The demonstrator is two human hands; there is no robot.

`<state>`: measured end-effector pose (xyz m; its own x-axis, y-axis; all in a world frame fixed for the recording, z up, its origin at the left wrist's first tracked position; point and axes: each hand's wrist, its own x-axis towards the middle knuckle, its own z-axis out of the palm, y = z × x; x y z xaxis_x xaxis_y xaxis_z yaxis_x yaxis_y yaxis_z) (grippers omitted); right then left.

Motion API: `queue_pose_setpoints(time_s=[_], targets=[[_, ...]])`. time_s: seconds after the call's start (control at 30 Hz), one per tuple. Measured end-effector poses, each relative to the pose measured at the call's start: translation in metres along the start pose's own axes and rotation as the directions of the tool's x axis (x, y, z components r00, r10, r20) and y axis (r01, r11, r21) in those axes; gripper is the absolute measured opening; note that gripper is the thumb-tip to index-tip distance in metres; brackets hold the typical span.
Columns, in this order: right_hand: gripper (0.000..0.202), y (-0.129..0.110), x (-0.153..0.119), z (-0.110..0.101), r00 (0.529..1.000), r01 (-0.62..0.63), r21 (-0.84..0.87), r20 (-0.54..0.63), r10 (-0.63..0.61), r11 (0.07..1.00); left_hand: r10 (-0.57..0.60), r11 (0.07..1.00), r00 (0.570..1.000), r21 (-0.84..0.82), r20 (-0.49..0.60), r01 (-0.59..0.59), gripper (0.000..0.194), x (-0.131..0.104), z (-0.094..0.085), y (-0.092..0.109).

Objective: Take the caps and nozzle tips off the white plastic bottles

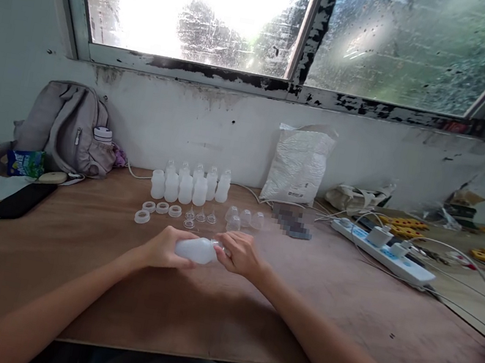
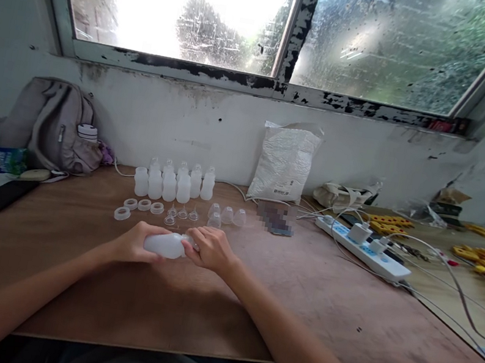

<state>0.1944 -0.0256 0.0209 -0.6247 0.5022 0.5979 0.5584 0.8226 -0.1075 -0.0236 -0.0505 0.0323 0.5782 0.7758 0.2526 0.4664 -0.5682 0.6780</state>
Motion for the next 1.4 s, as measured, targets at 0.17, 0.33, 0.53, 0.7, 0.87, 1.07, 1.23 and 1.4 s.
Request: queue_pose_setpoints(time_s=[0.17, 0.33, 0.53, 0.7, 0.87, 1.07, 1.23, 1.4], targets=[[0.030, -0.004, -0.005, 0.004, 0.997, 0.054, 0.118, -0.059, -0.047, 0.992, -0.192, 0.843, 0.894, -0.398, 0.406, 0.362, 0.034, 0.001, -0.013, 0.001], [0.029, -0.012, 0.001, 0.001, 0.985, -0.126, 0.295, -0.073, 0.154, 0.947, -0.157, 0.937, 0.952, -0.264, 0.261, 0.227, 0.038, -0.003, -0.008, -0.004], [0.051, -0.004, 0.012, -0.001, 0.637, -0.764, 0.533, 0.540, 0.550, 0.362, 0.288, 0.793, 0.953, 0.583, -0.098, -0.180, 0.049, -0.006, 0.010, -0.019], [0.047, 0.003, 0.009, 0.003, 0.557, -0.812, 0.579, 0.729, 0.398, 0.073, 0.352, 0.673, 0.932, 0.715, -0.081, -0.192, 0.047, -0.005, 0.009, -0.025], [0.044, 0.006, 0.010, 0.005, 0.609, -0.775, 0.620, 0.678, 0.412, 0.123, 0.305, 0.721, 0.946, 0.674, -0.105, -0.158, 0.049, -0.005, 0.011, -0.024], [0.040, 0.008, 0.013, -0.009, 0.828, -0.558, 0.751, 0.482, 0.286, 0.352, 0.091, 0.940, 0.977, 0.342, -0.190, -0.021, 0.046, -0.003, 0.007, -0.014], [0.041, 0.018, 0.013, -0.017, 0.905, -0.423, 0.749, 0.326, 0.272, 0.510, -0.277, 0.913, 0.955, -0.281, 0.108, 0.296, 0.043, 0.001, -0.005, -0.014], [0.043, 0.053, 0.011, -0.024, 0.812, -0.494, 0.519, -0.013, 0.584, 0.698, -0.322, 0.624, 0.936, -0.712, 0.140, 0.321, 0.043, 0.004, -0.006, -0.017]])
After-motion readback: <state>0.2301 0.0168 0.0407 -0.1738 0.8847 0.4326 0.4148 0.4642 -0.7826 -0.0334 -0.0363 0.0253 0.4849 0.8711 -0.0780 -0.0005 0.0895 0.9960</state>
